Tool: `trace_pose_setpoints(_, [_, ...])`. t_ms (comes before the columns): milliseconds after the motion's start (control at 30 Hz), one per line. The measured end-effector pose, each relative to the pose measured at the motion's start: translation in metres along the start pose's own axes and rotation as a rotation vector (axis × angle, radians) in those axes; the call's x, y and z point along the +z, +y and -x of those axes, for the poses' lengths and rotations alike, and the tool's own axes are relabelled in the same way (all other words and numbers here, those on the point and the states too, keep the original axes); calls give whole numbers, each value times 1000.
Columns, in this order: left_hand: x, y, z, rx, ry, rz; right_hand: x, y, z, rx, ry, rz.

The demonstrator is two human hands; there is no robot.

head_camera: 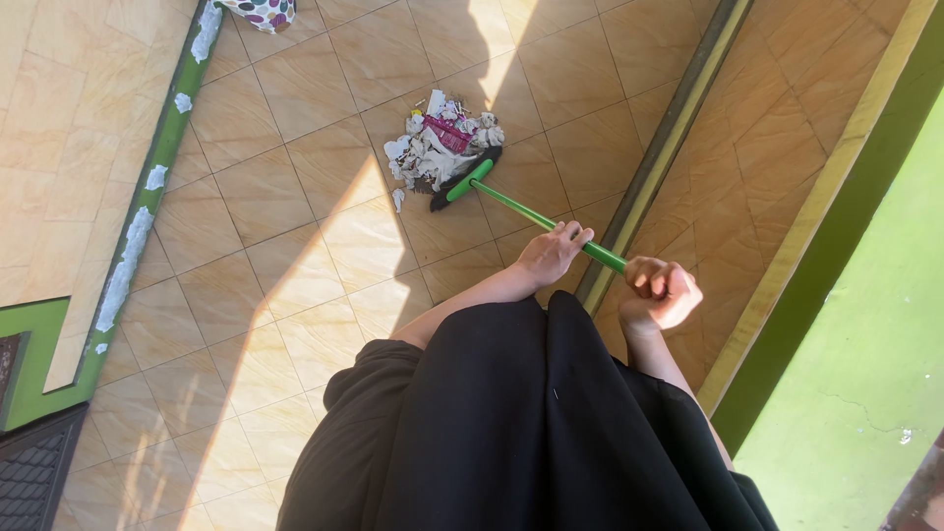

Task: Sweeping paper scraps and debris into a dustpan and emptying it into a bucket on a balcony.

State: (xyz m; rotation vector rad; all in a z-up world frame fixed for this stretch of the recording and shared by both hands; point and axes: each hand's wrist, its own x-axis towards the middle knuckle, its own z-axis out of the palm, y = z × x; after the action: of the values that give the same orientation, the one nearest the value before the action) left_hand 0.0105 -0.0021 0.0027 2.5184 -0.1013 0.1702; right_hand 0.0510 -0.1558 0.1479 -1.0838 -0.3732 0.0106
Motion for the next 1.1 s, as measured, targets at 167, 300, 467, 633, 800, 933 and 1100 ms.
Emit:
trace_pose_setpoints(167, [-34,74,-24,97,56,44,-28,-73,-35,-75,-70,91])
trace_pose_setpoints(300, [-29,109,-47,126,189,168,-35,-91,-58,-36,-104,31])
trace_pose_setpoints(467, [15,76,-63,-18,63,295,-24,-24,-72,-83,-210,91])
trace_pose_setpoints(633, [18,50,-89,-24,102,343,-10,2,-109,-83,-213,108])
trace_pose_setpoints(800, [-9,8,-122,-121,178,273,9,34,-149,-201,-266,54])
trace_pose_setpoints(933, [-19,-35,-135,-171,161,231,39,57,-180,-136,-335,-35])
trace_pose_setpoints(1100, [-53,-48,-154,-279,263,145,69,57,-223,-25,-529,-154])
